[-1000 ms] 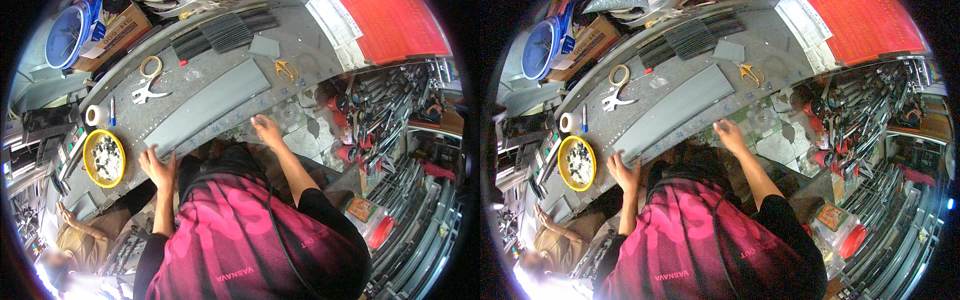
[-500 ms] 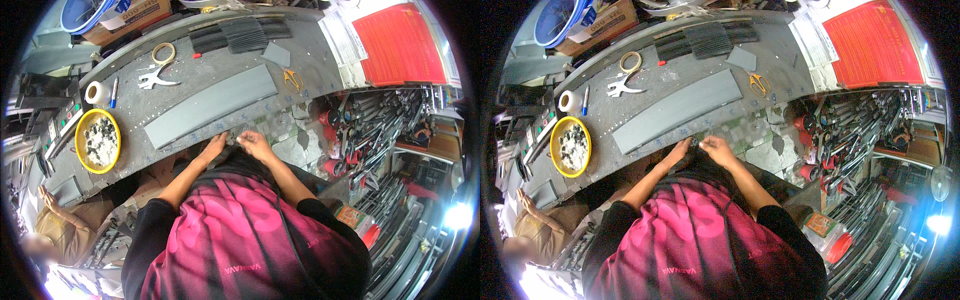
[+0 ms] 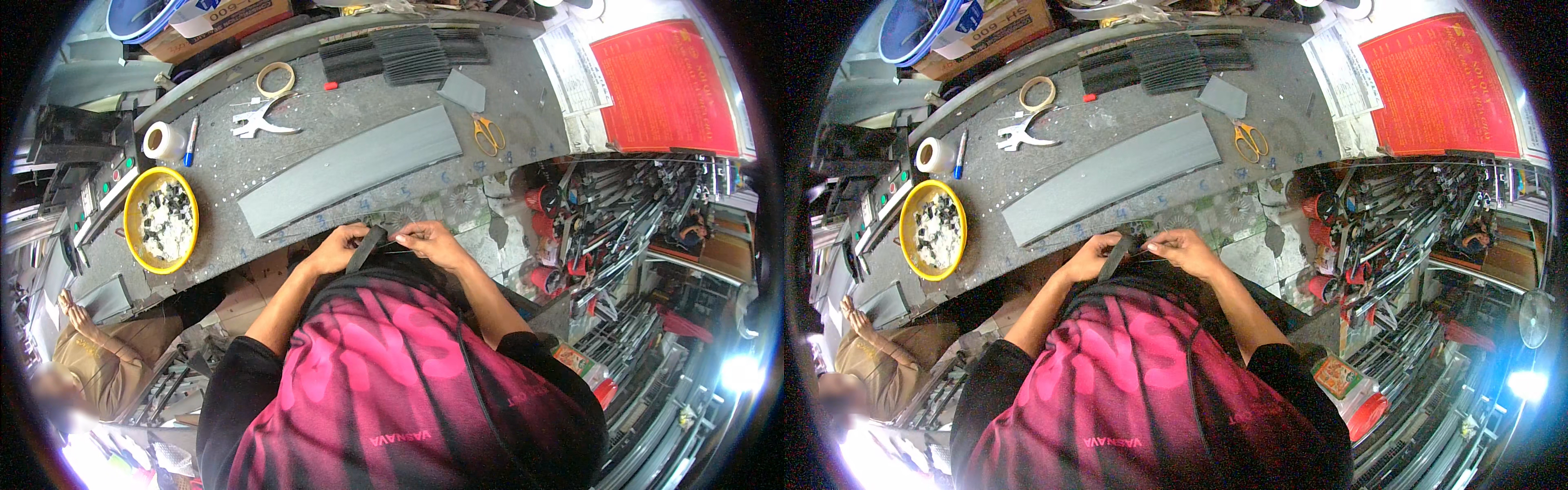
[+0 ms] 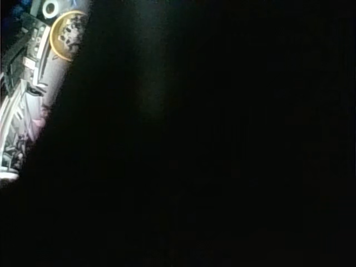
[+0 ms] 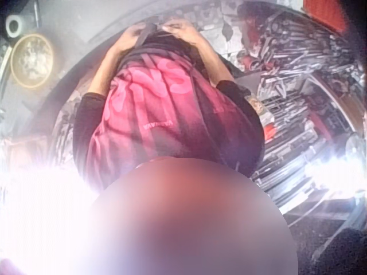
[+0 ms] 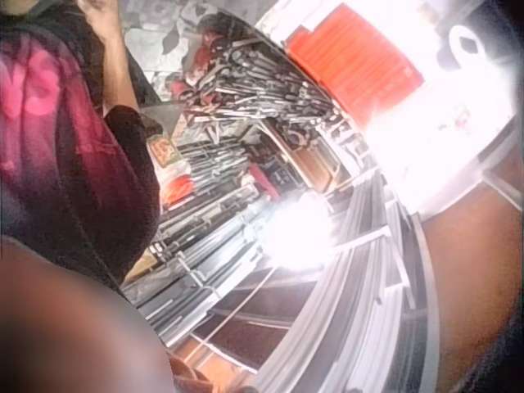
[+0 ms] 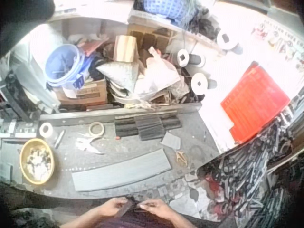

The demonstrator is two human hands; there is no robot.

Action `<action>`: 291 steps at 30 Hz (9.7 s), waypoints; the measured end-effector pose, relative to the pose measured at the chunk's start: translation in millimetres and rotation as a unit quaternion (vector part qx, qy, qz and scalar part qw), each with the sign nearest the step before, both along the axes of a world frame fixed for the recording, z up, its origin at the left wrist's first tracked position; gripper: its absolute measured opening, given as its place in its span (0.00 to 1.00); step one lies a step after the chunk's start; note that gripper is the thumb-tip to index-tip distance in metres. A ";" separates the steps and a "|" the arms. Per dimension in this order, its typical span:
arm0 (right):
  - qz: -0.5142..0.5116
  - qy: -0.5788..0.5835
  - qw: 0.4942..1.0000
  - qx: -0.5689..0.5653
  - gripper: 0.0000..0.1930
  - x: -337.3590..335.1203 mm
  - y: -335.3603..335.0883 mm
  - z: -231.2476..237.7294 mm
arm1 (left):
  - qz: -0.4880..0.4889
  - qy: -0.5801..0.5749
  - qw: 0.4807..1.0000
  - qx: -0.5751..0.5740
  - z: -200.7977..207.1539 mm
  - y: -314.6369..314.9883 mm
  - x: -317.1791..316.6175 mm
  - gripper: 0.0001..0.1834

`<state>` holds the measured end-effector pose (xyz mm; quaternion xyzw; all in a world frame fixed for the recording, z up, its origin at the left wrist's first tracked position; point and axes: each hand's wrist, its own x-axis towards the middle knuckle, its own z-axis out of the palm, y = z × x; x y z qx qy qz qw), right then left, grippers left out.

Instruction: The person repeatedly picks small black components from a yellow bowl and places them into holes on a gray rectangular board. They occasionally adjust the board and handle a thin wire, then return to placing components. The workspace contains tools and materials on a cluttered table.

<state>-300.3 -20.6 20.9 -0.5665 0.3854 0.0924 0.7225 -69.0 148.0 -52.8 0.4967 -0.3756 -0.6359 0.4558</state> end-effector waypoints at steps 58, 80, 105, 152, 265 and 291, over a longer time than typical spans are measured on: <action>-0.419 0.212 0.759 -0.451 0.16 -414.3 -346.5 196.6 | 0.531 -0.319 0.631 0.467 186.1 611.5 227.3 0.19; -0.581 0.160 0.645 -0.469 0.21 -445.8 -313.4 104.1 | 0.329 -0.259 0.884 0.209 83.2 265.8 119.3 0.25; -0.133 -0.108 0.950 -0.261 0.34 -29.1 -37.4 30.4 | -0.094 -0.352 0.914 -0.178 89.4 -149.0 -82.2 0.14; -0.189 -0.008 0.826 -0.531 0.11 -25.1 -39.4 -64.4 | 0.044 -0.662 0.725 -0.185 23.7 -166.7 -45.1 0.64; 0.143 -0.011 0.851 -0.505 0.07 -33.8 -25.9 150.0 | 0.106 -0.497 0.828 -0.238 132.7 -137.2 -17.6 0.57; -0.308 -0.209 0.926 0.061 0.10 -2.3 -80.4 -40.9 | 0.099 -0.487 0.836 -0.233 143.5 -122.0 -26.5 0.53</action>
